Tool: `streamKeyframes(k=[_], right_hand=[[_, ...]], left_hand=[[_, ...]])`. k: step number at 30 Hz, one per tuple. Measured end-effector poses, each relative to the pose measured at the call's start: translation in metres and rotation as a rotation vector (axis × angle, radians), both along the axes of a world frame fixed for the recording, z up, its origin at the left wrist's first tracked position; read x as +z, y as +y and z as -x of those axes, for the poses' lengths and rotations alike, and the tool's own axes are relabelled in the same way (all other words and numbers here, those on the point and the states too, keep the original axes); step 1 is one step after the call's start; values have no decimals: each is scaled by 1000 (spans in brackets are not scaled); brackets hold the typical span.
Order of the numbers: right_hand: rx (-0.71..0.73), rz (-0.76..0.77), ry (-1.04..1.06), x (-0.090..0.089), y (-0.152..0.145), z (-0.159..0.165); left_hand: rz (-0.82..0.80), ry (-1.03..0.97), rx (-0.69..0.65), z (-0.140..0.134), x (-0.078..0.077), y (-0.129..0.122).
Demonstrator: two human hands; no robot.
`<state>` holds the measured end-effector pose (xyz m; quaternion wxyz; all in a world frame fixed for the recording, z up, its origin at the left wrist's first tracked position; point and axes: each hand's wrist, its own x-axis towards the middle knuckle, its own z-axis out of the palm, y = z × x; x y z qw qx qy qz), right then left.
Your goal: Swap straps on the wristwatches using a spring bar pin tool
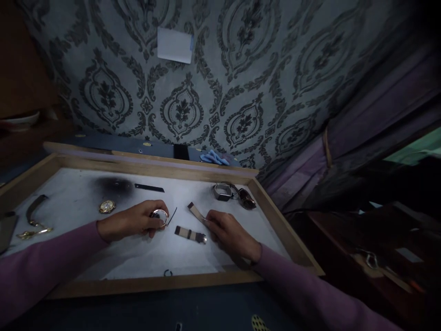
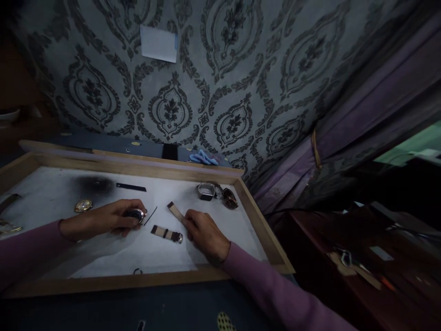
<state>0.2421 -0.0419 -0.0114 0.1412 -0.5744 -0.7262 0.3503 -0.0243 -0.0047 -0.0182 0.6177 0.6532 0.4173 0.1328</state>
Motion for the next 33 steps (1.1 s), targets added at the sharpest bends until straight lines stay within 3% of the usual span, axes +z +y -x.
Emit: streamKeyframes(k=[7, 15, 26, 33], right_hand=[[78, -116, -67, 2, 26, 4], [117, -173, -32, -2, 49, 4], [23, -228, 159, -7, 56, -13], [48, -178, 226, -12, 58, -15]], left_hand=[[5, -25, 20, -2, 4, -2], [-1, -29, 38, -1, -1, 2], [69, -28, 82, -3, 2, 3], [97, -37, 110, -3, 1, 5]])
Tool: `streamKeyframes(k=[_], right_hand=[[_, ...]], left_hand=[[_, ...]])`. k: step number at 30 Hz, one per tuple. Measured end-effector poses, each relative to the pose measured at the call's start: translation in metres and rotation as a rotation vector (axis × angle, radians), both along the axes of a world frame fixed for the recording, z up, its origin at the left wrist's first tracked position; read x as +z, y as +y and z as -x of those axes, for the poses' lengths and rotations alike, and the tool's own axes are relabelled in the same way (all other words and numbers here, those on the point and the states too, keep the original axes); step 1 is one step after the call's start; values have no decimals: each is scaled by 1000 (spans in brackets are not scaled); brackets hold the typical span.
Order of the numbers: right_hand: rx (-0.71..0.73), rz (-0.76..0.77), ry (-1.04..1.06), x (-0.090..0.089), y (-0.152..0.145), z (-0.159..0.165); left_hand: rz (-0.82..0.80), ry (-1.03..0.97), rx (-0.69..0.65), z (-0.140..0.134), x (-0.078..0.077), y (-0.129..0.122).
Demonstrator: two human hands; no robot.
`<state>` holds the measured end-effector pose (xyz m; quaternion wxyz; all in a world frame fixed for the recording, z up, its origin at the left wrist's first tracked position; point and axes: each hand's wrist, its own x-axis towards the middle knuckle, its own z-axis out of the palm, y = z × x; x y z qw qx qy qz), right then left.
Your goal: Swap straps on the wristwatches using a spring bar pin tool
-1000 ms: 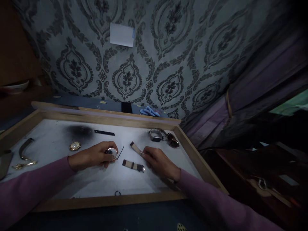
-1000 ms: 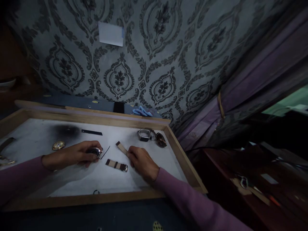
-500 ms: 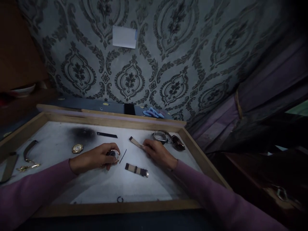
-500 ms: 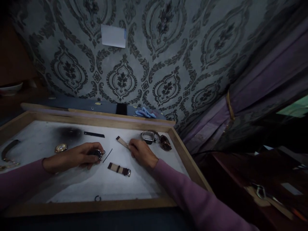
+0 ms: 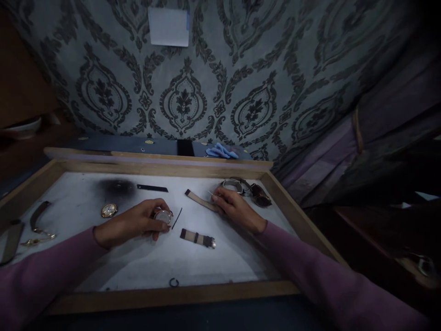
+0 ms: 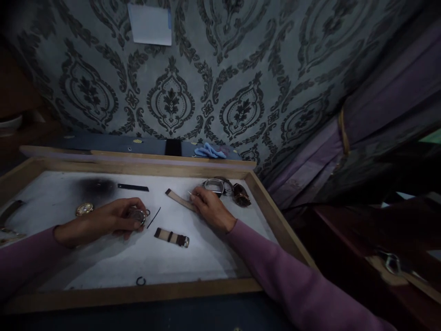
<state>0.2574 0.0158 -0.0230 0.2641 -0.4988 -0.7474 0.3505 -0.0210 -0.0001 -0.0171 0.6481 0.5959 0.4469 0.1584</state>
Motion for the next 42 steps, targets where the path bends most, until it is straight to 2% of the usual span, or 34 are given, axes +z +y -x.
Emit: streamKeyframes(k=[10, 13, 18, 24, 32, 42], right_hand=[[-6, 1, 25, -5, 5, -2], [-19, 1, 42, -7, 8, -5], [-36, -13, 50, -10, 10, -7], [-49, -68, 15, -12, 9, -6], [-17, -120, 10, -10, 7, -3], [34, -85, 115, -7, 3, 11]], left_hand=[[-25, 11, -16, 2, 1, -1], [-55, 61, 4, 4, 5, -2], [-82, 37, 53, 3, 9, 1], [-146, 72, 12, 4, 9, 6], [-173, 24, 84, 5, 4, 8], [-118, -82, 72, -6, 14, 17]])
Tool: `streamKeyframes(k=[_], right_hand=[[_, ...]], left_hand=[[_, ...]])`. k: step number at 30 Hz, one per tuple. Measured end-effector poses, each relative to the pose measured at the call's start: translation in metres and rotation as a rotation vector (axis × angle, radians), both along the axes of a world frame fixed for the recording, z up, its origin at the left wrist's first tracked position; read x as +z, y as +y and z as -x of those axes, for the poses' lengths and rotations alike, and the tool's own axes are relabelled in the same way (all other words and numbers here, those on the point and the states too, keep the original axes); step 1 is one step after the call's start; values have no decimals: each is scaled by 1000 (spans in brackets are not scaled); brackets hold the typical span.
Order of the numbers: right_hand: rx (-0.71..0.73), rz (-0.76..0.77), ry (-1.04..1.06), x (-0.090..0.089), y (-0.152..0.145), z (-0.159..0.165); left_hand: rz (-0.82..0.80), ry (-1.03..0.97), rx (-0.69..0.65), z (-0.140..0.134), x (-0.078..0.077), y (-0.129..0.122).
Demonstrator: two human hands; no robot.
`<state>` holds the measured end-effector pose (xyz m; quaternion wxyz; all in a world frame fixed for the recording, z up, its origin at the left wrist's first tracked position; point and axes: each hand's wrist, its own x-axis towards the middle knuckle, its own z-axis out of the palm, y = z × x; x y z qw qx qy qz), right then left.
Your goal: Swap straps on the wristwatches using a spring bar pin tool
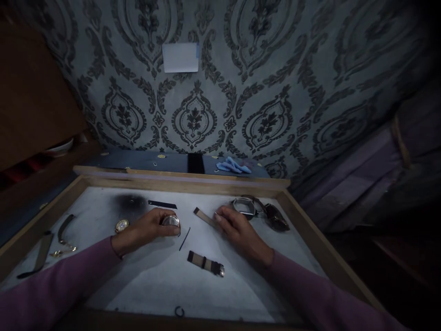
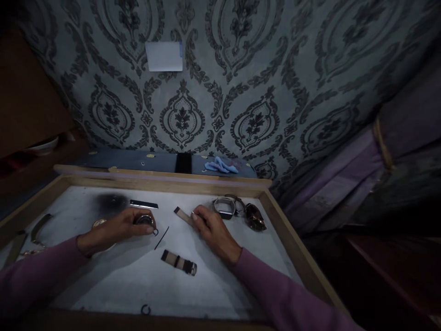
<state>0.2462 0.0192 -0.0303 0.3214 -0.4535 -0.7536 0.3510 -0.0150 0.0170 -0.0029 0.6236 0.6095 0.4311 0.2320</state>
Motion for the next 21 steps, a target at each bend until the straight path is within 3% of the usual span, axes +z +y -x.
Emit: streamKeyframes(k=[5, 12, 17, 21], right_hand=[[61, -5, -29, 6, 2, 11], [-33, -75, -308, 7, 16, 15], [-105, -109, -490, 3, 17, 17], [-125, -156, -587, 1, 12, 21]], left_hand=[[30, 19, 10, -3, -2, 2], [123, -105, 13, -14, -10, 10], [112, -63, 68, -18, -21, 12], [70, -19, 35, -17, -18, 9]])
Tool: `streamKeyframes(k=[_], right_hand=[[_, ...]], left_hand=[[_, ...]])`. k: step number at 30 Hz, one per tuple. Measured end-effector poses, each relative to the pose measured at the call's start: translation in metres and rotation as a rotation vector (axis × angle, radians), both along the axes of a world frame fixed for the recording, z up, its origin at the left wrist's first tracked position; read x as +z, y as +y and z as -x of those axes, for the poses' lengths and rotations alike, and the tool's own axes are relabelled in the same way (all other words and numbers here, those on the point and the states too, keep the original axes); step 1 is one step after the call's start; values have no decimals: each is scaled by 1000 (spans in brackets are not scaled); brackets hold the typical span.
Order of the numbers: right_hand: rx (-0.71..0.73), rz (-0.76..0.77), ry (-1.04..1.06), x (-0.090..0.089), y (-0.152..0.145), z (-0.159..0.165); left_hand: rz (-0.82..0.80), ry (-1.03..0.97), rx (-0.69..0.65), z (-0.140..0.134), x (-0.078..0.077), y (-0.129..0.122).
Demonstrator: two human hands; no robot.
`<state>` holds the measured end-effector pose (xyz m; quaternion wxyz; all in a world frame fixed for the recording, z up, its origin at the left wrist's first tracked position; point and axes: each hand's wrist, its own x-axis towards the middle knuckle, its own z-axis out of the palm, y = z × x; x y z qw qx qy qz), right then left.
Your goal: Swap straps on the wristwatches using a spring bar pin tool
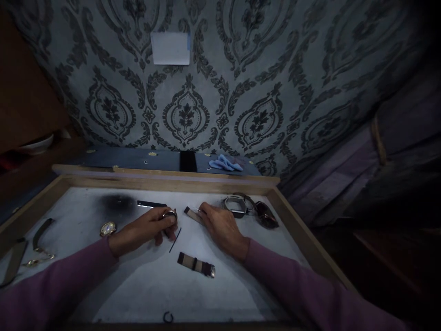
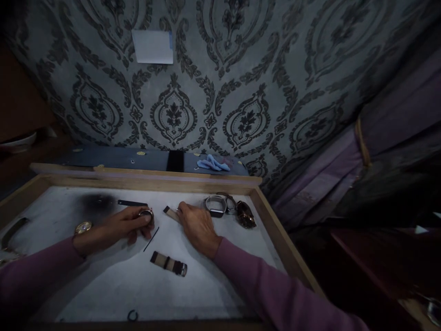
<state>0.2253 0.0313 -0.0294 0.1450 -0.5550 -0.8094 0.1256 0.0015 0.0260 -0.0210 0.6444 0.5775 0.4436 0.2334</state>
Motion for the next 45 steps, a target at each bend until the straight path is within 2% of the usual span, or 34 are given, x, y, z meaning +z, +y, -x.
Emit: streamKeyframes(k=[5, 9, 12, 16, 19, 22, 29, 32, 36, 40, 45], right_hand=[[7, -56, -62, -8, -3, 2], [72, -186, -118, -19, -2, 0], [99, -262, -195, -23, -2, -2], [111, -280, -261, -24, -2, -2], [121, -261, -266, -21, -3, -1], [121, -236, -252, -18, -5, -1], [118, -189, -166, -17, -5, -2], [81, -157, -94, -14, -4, -1], [49, -92, 31, -2, -6, -1], [100, 13, 148, 11, -9, -2], [186, 95, 248, 17, -9, -4]], left_hand=[[14, -20, -64, 1, 4, 0], [-18, 11, -50, 0, 5, 1], [-3, 27, 7, -3, 4, 3], [21, 107, 155, -11, 4, 11], [-36, 190, 214, -20, 7, 22], [-88, 215, 199, -28, 7, 30], [-123, 200, 191, -41, -7, 35], [-100, 182, 209, -43, -7, 33], [-19, 153, 228, -43, 2, 25], [41, 127, 236, -41, 8, 14], [71, 98, 221, -39, 10, 5]])
